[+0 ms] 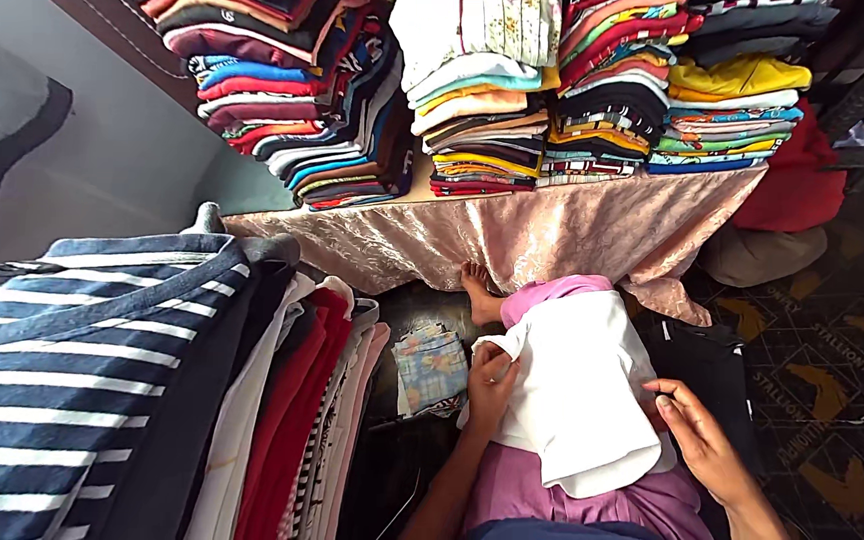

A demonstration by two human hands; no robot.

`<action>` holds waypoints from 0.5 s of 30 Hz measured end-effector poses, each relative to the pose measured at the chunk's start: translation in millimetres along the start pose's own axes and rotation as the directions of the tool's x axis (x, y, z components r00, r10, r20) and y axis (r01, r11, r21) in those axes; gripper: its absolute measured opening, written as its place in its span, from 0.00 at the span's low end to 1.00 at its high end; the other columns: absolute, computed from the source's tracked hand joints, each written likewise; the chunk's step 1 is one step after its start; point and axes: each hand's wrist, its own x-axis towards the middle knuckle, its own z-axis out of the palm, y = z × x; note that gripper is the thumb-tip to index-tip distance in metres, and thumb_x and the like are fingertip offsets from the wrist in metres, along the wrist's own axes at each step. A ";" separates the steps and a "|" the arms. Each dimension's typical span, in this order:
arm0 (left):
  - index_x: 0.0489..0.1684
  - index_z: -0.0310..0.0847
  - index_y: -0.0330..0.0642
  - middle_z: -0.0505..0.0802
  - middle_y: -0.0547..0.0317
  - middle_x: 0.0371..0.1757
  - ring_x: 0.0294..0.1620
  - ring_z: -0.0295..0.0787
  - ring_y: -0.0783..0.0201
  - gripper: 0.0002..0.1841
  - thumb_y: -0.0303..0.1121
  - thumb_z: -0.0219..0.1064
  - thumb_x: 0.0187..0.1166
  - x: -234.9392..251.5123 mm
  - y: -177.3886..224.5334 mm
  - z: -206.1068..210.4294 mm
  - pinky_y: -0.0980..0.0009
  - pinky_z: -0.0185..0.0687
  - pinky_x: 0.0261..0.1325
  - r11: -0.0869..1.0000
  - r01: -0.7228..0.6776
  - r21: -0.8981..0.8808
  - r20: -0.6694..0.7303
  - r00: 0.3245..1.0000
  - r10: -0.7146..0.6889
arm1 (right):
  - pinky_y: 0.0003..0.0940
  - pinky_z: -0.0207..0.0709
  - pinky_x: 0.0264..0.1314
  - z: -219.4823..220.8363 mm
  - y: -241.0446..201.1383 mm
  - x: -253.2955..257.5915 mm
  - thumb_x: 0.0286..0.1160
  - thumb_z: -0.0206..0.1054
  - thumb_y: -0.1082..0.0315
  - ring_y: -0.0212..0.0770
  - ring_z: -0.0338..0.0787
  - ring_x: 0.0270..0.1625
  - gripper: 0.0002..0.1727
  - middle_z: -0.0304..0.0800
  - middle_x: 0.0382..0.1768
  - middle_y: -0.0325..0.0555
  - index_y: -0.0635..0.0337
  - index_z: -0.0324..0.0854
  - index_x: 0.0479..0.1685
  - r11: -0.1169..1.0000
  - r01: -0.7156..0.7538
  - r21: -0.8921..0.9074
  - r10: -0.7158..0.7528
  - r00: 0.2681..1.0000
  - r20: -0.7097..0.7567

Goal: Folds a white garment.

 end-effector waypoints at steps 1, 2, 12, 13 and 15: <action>0.33 0.93 0.28 0.91 0.42 0.48 0.56 0.88 0.68 0.06 0.23 0.74 0.65 -3.4 1.3 1.6 0.77 0.82 0.65 0.998 -0.045 0.033 0.006 0.999 0.045 | 0.15 0.81 0.41 0.3 -1.6 0.8 0.87 0.50 0.61 0.16 0.85 0.33 0.15 0.86 0.31 0.25 0.62 0.75 0.56 1.000 0.002 -0.004 -0.002 1.000 0.015; 0.34 0.93 0.28 0.91 0.40 0.48 0.56 0.89 0.65 0.07 0.24 0.74 0.66 -6.1 2.4 2.8 0.76 0.83 0.64 0.994 -0.086 0.072 0.019 0.996 0.085 | 0.13 0.80 0.40 0.7 -3.3 1.2 0.87 0.51 0.60 0.15 0.84 0.33 0.13 0.85 0.30 0.23 0.60 0.75 0.53 1.000 0.004 -0.008 -0.004 1.000 0.027; 0.33 0.93 0.34 0.93 0.40 0.47 0.56 0.90 0.52 0.10 0.33 0.71 0.74 -7.5 7.3 6.3 0.63 0.82 0.66 0.912 -0.274 0.304 0.078 0.962 0.262 | 0.14 0.82 0.35 4.1 -10.2 -6.1 0.68 0.71 0.64 0.16 0.87 0.30 0.14 0.87 0.26 0.19 0.49 0.69 0.45 0.994 -0.078 0.075 0.072 0.994 0.081; 0.37 0.90 0.28 0.92 0.37 0.48 0.56 0.90 0.52 0.11 0.30 0.67 0.77 -0.1 10.8 2.1 0.65 0.82 0.67 0.927 -0.227 0.298 0.068 0.974 0.216 | 0.15 0.82 0.34 3.9 -9.2 -6.3 0.63 0.72 0.69 0.18 0.88 0.30 0.17 0.88 0.27 0.21 0.50 0.69 0.46 0.993 -0.079 0.086 0.072 0.994 0.077; 0.46 0.83 0.16 0.91 0.34 0.44 0.48 0.92 0.55 0.14 0.25 0.59 0.83 23.5 15.5 -8.0 0.64 0.86 0.59 0.951 -0.056 0.303 -0.029 0.997 0.068 | 0.13 0.78 0.29 5.0 -10.5 -6.6 0.56 0.69 0.76 0.17 0.85 0.27 0.19 0.85 0.26 0.21 0.49 0.69 0.45 0.989 -0.046 0.142 0.040 0.998 0.043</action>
